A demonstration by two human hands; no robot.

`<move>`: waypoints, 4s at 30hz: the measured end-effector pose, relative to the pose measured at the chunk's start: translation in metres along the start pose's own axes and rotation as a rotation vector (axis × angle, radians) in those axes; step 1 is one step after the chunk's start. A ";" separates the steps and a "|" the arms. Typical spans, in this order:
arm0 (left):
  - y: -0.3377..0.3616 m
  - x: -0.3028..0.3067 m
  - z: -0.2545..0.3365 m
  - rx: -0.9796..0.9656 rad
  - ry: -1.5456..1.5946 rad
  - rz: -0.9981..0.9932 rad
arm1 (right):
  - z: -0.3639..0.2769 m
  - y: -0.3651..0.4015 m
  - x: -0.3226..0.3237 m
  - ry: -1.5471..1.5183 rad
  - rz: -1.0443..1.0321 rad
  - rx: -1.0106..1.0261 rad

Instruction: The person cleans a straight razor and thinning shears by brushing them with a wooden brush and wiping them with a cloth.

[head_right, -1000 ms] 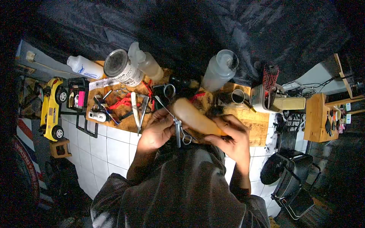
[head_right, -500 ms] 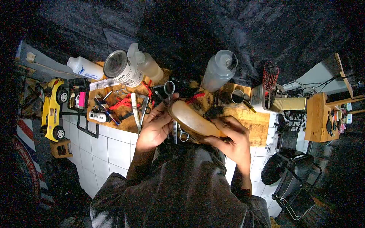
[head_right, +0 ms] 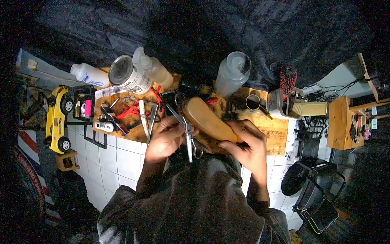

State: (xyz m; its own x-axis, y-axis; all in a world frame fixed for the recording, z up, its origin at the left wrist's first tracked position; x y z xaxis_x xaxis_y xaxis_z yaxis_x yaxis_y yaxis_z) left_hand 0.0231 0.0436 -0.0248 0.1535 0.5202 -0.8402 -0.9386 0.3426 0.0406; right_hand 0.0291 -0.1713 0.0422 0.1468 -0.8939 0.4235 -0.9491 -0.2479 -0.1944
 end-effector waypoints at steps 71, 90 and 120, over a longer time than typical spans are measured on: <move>0.014 -0.017 -0.013 0.354 -0.140 0.068 | 0.003 0.010 -0.002 0.070 -0.113 0.158; 0.007 -0.020 -0.008 0.177 -0.317 -0.054 | 0.001 0.018 -0.010 0.050 -0.275 0.172; 0.010 -0.026 0.004 0.194 -0.514 -0.034 | 0.001 0.005 0.007 0.249 0.280 -0.033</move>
State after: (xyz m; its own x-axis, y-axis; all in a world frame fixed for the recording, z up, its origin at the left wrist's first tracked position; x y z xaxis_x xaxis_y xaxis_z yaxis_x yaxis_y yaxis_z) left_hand 0.0106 0.0365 -0.0002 0.3592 0.8049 -0.4724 -0.8639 0.4782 0.1579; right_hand 0.0259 -0.1790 0.0431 -0.1881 -0.8065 0.5605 -0.9519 0.0092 -0.3062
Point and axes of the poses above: each hand's wrist, its own y-axis away from the middle knuckle, its own x-axis out of the back of the hand, z = x × y, the point moved 4 cm from there along -y, towards the middle knuckle, and after that the axes turned 3 degrees about -y, right-handed, at the moved point
